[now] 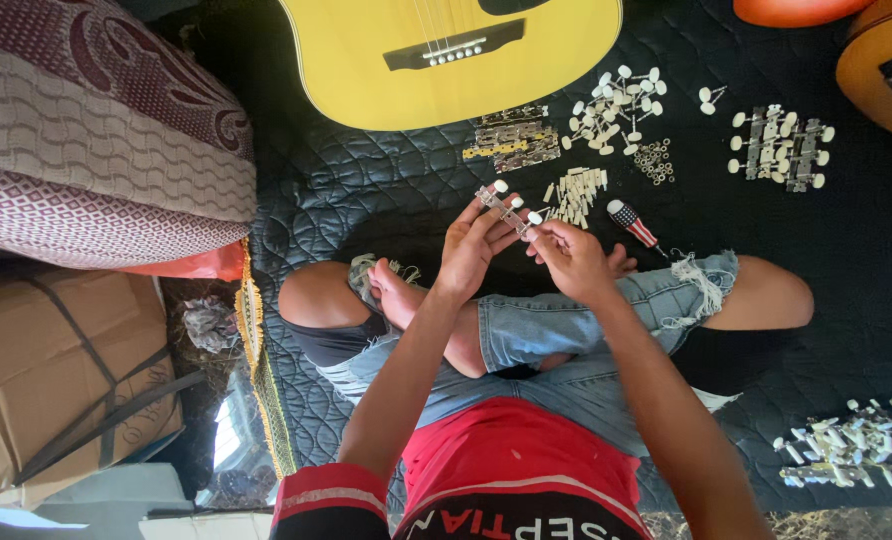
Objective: The person sits cross-legged on a mat and assembles guitar tuning machines by hand. They pick up individual white plastic tuning pegs and metal brackets, insert the pegs into the brackets, and add small metal washers and screws to secure them. The person handles the parts one at a time, occasionally picking up a screwdriver to tighten components.
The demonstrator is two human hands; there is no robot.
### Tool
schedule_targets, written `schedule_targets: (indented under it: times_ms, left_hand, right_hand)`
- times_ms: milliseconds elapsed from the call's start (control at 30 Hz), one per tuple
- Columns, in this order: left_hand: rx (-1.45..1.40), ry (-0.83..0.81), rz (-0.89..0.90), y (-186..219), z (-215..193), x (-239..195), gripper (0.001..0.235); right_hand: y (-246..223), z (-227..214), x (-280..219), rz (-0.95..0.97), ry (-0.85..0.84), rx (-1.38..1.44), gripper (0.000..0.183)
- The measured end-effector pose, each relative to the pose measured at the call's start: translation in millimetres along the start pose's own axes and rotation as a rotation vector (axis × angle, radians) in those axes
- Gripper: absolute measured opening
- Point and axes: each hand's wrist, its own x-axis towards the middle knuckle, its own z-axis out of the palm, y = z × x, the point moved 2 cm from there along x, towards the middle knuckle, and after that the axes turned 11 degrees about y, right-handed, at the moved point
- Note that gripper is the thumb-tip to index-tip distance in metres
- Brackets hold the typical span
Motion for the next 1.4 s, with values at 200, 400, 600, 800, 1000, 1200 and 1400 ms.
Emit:
schedule_targets:
  times_ms: [200,400,600,800,1000,1200,1400]
  left_hand:
    - [0.019,-0.006,0.028,-6.3,-4.8,5.7,0.043]
    - [0.017,0.015,0.040,-6.3,-5.8,5.0,0.043]
    - [0.021,0.037,0.033,-10.3,-10.3,10.4,0.042]
    - [0.028,0.052,0.036,-9.8,-10.1,9.8,0.042]
    - [0.039,0.071,0.019,-10.0,-7.5,9.3,0.040]
    - [0.044,0.093,-0.010,-11.4,-13.0,12.0,0.038]
    - [-0.034,0.074,-0.054,-14.6,-17.6,13.4,0.037]
  right_hand:
    - [5.1,2.6,1.7,0.033,-0.018,0.023,0.016]
    - [0.5,1.5,-0.4,0.027,0.021,-0.022,0.014]
    - [0.1,-0.1,0.4,-0.013,0.006,0.004,0.016]
    - [3.5,0.6,0.1,-0.056,0.024,-0.065,0.018]
    - [4.4,2.0,0.4,-0.062,0.011,0.018,0.019]
    - [-6.0,1.7,-3.0,-0.081,0.026,0.051,0.019]
    - [-9.7,-2.3,-1.7,-0.039,-0.006,0.136,0.013]
